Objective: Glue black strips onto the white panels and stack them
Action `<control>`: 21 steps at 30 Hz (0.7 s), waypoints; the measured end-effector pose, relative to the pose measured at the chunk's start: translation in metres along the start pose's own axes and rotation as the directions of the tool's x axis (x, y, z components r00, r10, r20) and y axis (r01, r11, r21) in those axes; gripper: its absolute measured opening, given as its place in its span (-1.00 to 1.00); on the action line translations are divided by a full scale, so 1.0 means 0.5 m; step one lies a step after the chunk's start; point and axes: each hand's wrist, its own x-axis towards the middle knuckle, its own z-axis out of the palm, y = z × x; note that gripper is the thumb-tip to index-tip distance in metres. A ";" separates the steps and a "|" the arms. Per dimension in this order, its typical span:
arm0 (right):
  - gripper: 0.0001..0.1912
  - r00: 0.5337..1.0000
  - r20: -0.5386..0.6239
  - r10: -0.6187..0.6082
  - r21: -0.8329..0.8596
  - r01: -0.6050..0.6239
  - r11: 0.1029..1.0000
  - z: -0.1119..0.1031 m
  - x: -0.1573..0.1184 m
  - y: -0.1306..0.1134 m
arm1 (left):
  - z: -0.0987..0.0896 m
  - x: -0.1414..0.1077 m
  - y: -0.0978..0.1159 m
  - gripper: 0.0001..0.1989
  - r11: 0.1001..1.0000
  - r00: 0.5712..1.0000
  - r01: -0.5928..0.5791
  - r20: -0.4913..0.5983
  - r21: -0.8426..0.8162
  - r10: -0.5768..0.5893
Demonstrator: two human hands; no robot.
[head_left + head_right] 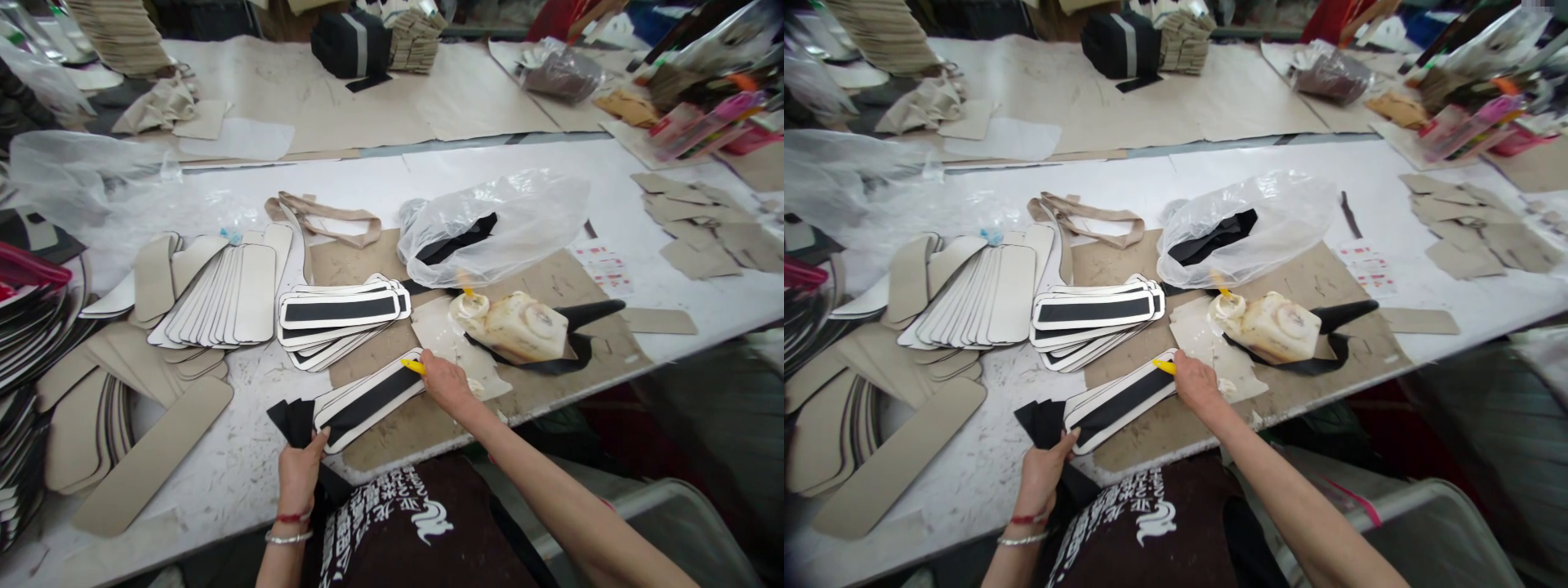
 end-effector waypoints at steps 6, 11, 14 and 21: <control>-0.82 0.999 -0.009 -0.036 0.071 0.037 0.997 0.014 0.010 0.009 | -0.010 -0.018 0.009 -0.64 0.998 1.000 -0.016 0.005 0.063 0.015; -0.81 0.998 0.015 -0.057 0.108 0.055 0.993 0.021 0.018 0.015 | -0.018 -0.029 0.011 -0.65 0.998 0.999 -0.046 0.002 0.044 0.046; -0.79 0.997 0.024 -0.069 0.122 0.065 0.990 0.024 0.021 0.018 | -0.018 -0.032 0.014 -0.66 0.999 0.999 -0.030 -0.016 0.025 0.030; -0.81 0.995 -0.043 -0.085 0.205 0.092 0.974 0.035 0.027 0.028 | -0.012 -0.020 0.014 -0.69 0.997 0.998 -0.044 -0.047 0.069 0.048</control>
